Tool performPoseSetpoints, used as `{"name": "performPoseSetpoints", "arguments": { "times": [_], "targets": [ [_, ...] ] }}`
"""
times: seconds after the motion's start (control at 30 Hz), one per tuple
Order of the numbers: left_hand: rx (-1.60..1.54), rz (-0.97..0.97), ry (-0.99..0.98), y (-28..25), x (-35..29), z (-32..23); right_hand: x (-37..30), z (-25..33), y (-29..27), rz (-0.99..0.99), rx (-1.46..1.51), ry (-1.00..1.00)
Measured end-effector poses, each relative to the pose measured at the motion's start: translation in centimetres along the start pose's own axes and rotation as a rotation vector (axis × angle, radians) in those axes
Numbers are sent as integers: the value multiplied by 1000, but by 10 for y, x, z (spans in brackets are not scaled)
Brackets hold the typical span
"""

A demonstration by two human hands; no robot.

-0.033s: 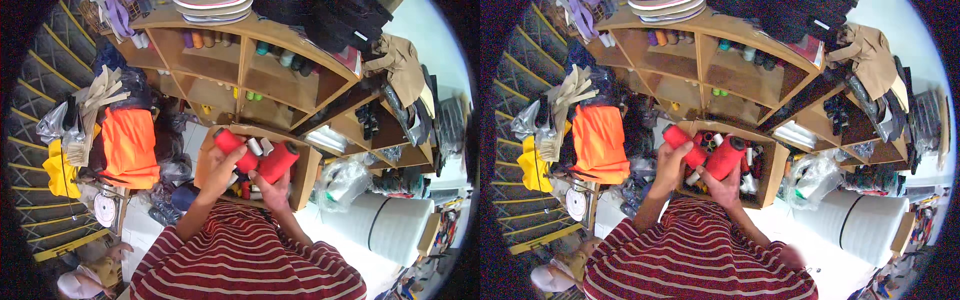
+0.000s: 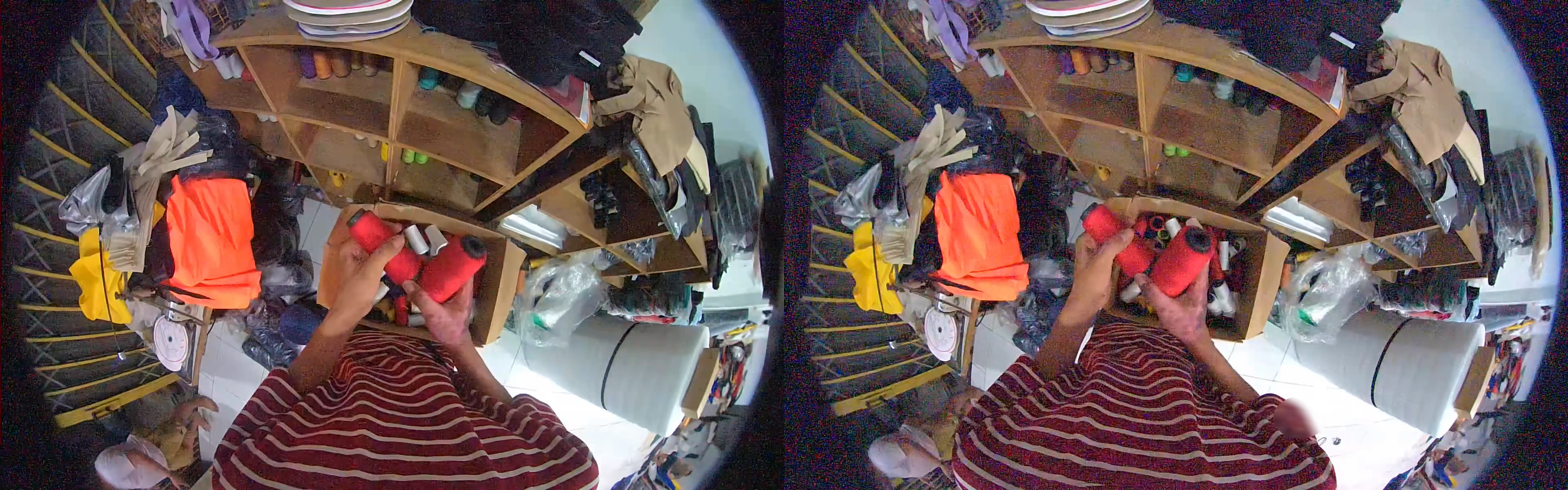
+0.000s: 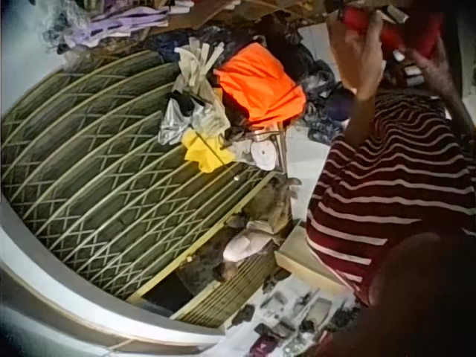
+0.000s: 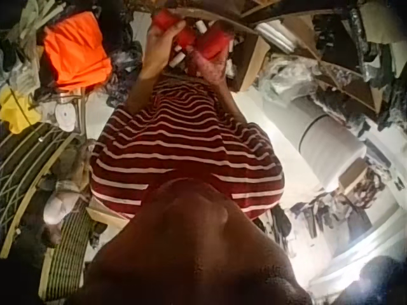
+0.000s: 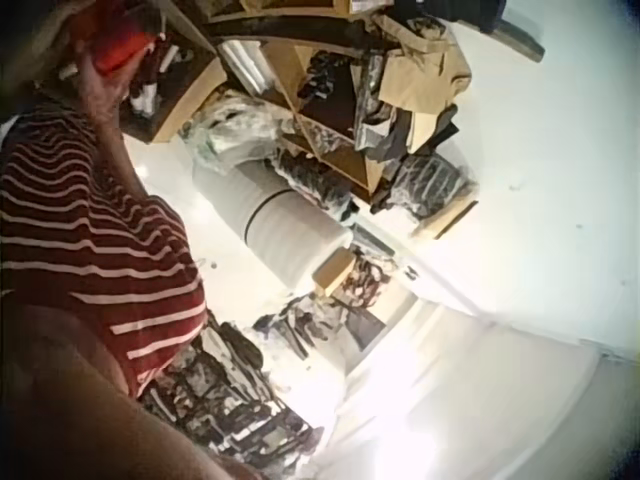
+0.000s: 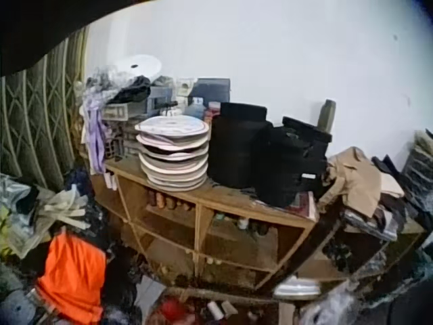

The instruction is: The person unpacks a plastic bag containing small thread spools and places them into a cardboard box. They then pick up two red thread spools from the box, inspect them, and place them back. The task involves sorting and organizing sewing supplies in a cluttered room.

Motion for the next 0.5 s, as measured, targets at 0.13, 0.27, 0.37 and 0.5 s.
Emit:
{"name": "performPoseSetpoints", "arguments": {
  "times": [0.13,0.27,0.37,0.5],
  "targets": [
    [-59,-146,-36,18,5,-9,-6,-7,5,-42,-191,-222],
    [-185,-258,-204,27,5,-11,-6,-13,6,-38,-297,-428],
    [-277,-281,-284,27,2,-13,-5,-10,6,22,-321,-478],
    [-262,-202,-166,14,10,6,-7,-14,8,-16,-194,-398]
  ]
}}
Point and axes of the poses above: each hand's wrist, its own x-axis towards the middle knuckle, its own y-axis out of the palm, z = x × y, the point moved 1 cm from there along x, towards the middle knuckle, and after that the axes turned 5 degrees about -x, right-handed, at the moved point
